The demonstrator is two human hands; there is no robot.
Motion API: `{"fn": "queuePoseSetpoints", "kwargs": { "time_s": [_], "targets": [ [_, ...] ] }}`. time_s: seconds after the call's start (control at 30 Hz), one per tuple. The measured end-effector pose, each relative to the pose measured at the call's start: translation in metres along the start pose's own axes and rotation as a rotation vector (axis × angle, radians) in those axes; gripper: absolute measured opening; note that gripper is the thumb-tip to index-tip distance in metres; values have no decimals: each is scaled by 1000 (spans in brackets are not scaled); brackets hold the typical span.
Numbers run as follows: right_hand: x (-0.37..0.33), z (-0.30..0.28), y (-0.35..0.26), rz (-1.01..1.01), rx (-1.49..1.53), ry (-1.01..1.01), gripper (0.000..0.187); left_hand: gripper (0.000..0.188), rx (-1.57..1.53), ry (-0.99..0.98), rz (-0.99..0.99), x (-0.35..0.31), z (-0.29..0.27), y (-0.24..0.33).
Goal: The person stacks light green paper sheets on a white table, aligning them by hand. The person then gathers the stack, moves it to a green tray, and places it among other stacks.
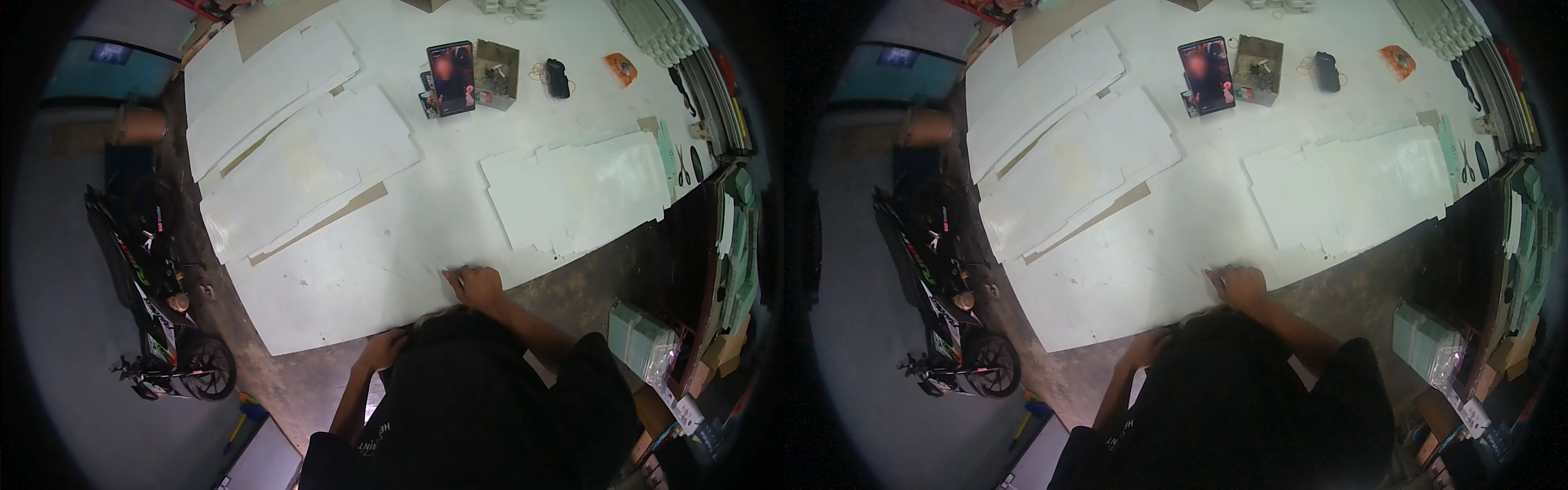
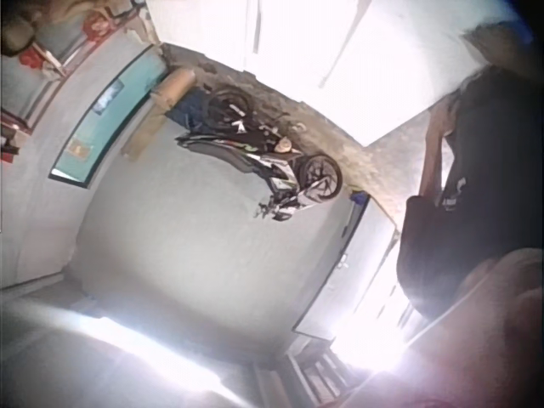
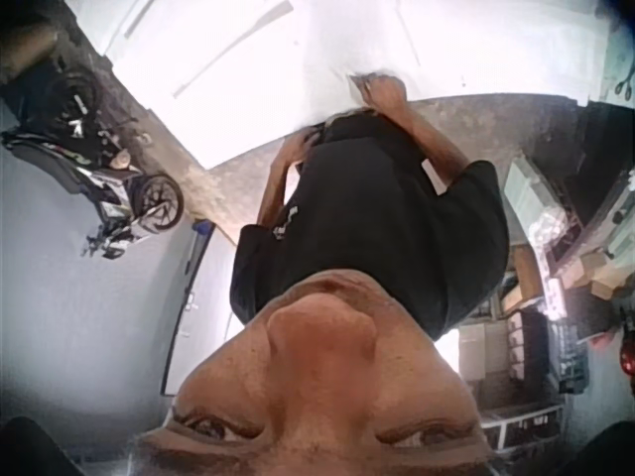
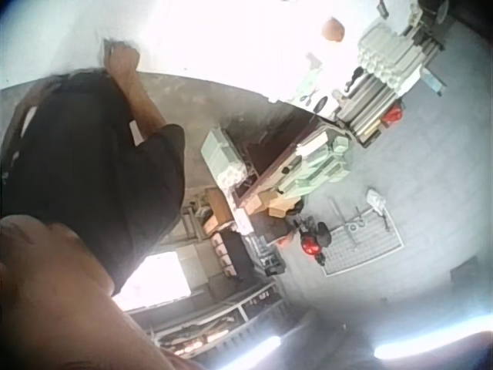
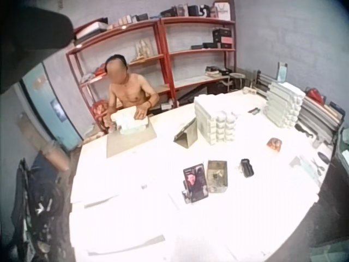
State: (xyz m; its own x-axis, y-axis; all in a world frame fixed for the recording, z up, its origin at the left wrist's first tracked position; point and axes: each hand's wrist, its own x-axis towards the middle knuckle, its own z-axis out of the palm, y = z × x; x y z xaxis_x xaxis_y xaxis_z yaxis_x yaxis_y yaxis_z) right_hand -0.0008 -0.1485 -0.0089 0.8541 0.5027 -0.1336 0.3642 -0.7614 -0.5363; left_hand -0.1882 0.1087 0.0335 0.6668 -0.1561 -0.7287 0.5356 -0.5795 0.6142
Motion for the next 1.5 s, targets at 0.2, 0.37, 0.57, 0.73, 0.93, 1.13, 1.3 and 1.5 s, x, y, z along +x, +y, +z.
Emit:
{"fn": "queuePoseSetpoints", "kwargs": {
  "time_s": [0.2,0.37,0.57,0.73,0.93,1.13,1.3,1.5],
  "targets": [
    [12,-10,-8,38,-34,-139,63,37,12,-49,44,12,-5,-18],
    [3,1,-9,26,-85,-33,61,38,80,-110,5,27,-23,-19],
    [-7,13,-6,2,-89,64,57,56,-207,-186,-189,48,-27,-29],
    [-16,34,11,-195,-68,321,45,58,-272,-138,-224,46,-28,-19],
    [-21,39,18,-327,-15,446,40,62,-302,-139,-235,46,-27,-19],
    [-23,48,22,-328,3,524,41,72,-275,-111,-266,46,-26,-14],
    [-24,52,24,-327,-9,553,42,90,-251,-68,-318,44,-26,-6],
    [-22,53,23,-317,-15,583,42,92,-258,-24,-288,41,-17,-15]
  ]
}}
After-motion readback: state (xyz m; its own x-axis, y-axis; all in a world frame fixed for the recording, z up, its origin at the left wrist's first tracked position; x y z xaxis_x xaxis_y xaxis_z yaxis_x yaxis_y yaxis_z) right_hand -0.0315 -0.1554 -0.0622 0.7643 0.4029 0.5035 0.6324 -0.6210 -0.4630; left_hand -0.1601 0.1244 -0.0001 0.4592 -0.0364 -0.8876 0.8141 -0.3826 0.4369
